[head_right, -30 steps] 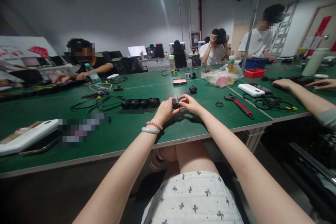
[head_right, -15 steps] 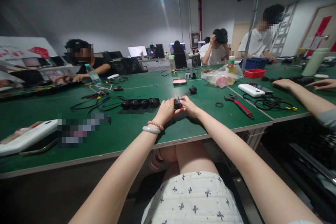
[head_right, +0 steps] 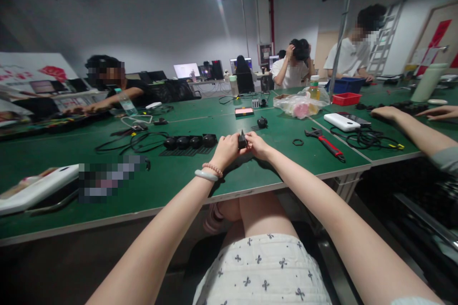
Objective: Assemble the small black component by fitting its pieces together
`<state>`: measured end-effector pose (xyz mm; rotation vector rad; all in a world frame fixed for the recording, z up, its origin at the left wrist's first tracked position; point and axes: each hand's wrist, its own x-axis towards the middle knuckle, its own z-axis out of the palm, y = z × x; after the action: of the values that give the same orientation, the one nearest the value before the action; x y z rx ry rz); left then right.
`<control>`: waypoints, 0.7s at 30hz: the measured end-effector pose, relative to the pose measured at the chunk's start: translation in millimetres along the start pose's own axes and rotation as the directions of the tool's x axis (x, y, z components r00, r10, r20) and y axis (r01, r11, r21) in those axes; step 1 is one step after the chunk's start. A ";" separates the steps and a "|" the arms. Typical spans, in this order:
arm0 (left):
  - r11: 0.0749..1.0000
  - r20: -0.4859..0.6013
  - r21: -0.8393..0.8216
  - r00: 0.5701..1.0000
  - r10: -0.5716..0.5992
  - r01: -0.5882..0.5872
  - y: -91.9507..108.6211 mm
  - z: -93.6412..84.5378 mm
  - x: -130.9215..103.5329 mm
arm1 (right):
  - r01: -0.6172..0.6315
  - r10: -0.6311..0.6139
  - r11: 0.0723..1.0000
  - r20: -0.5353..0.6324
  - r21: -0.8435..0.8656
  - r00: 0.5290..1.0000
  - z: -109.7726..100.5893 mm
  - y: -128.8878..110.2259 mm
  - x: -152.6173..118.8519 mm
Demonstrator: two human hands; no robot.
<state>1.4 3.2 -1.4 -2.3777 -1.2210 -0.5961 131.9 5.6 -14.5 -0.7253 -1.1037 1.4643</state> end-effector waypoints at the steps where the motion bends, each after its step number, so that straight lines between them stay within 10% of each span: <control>1: 1.000 -0.007 -0.014 1.000 0.000 0.000 -0.8 0.7 0.1 | 0.012 -0.012 1.000 0.002 -0.003 1.000 -0.2 0.4 0.3; 13: 0.973 -0.007 -0.219 0.997 -0.081 0.078 -6.6 -2.4 -1.3 | 0.298 -0.323 0.805 0.044 -0.513 0.945 -9.7 5.3 5.5; 21: 0.977 -0.013 -0.205 0.998 -0.057 0.053 -5.7 -4.3 -2.3 | 0.286 -0.305 0.805 0.050 -0.520 0.951 -10.2 6.0 2.7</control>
<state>-5.3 2.5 1.8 -2.5049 -1.2760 -0.7948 138.1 11.0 -23.5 -0.8996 -1.5381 0.8776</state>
